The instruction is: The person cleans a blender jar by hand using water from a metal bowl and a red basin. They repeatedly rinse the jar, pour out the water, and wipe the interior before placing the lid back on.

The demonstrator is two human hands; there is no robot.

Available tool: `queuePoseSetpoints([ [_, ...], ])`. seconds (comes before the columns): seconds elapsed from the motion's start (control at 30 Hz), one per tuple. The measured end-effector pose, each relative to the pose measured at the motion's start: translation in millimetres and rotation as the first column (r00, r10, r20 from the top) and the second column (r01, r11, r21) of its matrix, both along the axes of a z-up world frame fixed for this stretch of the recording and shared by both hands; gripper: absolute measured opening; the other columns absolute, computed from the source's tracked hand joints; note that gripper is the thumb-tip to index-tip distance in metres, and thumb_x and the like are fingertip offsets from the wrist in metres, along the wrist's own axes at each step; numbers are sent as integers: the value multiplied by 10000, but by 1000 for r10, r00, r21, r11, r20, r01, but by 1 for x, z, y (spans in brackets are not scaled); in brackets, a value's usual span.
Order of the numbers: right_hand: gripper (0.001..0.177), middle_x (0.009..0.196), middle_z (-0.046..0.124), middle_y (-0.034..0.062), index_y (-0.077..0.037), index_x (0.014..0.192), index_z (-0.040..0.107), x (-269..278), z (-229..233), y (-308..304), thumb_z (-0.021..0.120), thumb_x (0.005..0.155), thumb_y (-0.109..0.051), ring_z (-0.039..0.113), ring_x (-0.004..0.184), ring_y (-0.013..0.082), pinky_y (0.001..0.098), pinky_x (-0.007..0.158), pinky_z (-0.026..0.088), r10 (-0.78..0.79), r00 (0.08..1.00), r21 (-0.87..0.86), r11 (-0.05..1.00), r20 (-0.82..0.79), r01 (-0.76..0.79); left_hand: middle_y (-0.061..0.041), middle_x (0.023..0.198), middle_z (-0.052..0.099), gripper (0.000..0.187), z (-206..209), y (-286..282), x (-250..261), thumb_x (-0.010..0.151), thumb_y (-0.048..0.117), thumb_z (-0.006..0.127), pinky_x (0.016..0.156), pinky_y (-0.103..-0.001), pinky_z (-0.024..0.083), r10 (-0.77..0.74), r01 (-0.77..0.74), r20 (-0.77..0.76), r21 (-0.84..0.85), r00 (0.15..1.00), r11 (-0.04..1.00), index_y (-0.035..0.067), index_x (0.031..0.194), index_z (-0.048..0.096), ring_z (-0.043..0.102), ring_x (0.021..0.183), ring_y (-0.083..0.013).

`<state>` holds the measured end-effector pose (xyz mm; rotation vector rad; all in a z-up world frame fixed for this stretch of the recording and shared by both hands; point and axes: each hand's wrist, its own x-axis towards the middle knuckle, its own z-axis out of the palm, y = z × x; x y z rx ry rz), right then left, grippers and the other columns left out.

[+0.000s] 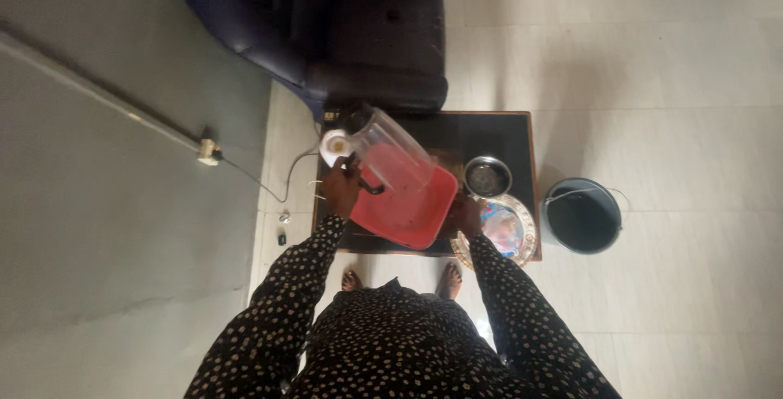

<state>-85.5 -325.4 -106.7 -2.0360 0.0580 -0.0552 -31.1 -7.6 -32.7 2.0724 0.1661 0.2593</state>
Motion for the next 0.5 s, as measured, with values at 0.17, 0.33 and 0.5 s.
queuePoseSetpoints([
  [0.17,192,782,780,91,-70,920,786,-2,-14,-16,715,747,-29,760,706,216,399,649,585,54,998,-109,992,-12,-55,-126,730,728,278,-4,-1,1,923,219,748,557,-368,586,14,-14,-4,27,1000,1000,50,1131,675,744,640,-231],
  [0.33,174,910,759,164,-16,1036,715,2,-3,-42,738,912,-136,733,814,259,393,712,564,-406,867,-26,902,290,431,-131,846,749,265,-10,2,-2,915,238,720,552,-369,633,-108,77,-130,-224,986,971,51,1097,671,763,680,-235],
  [0.5,246,984,764,78,-12,1134,717,25,83,-29,758,943,-160,705,857,134,297,738,566,-335,841,216,940,424,266,-194,854,732,276,19,-9,13,966,274,715,672,-454,571,-55,63,-64,123,996,990,22,1076,682,737,766,-344],
])
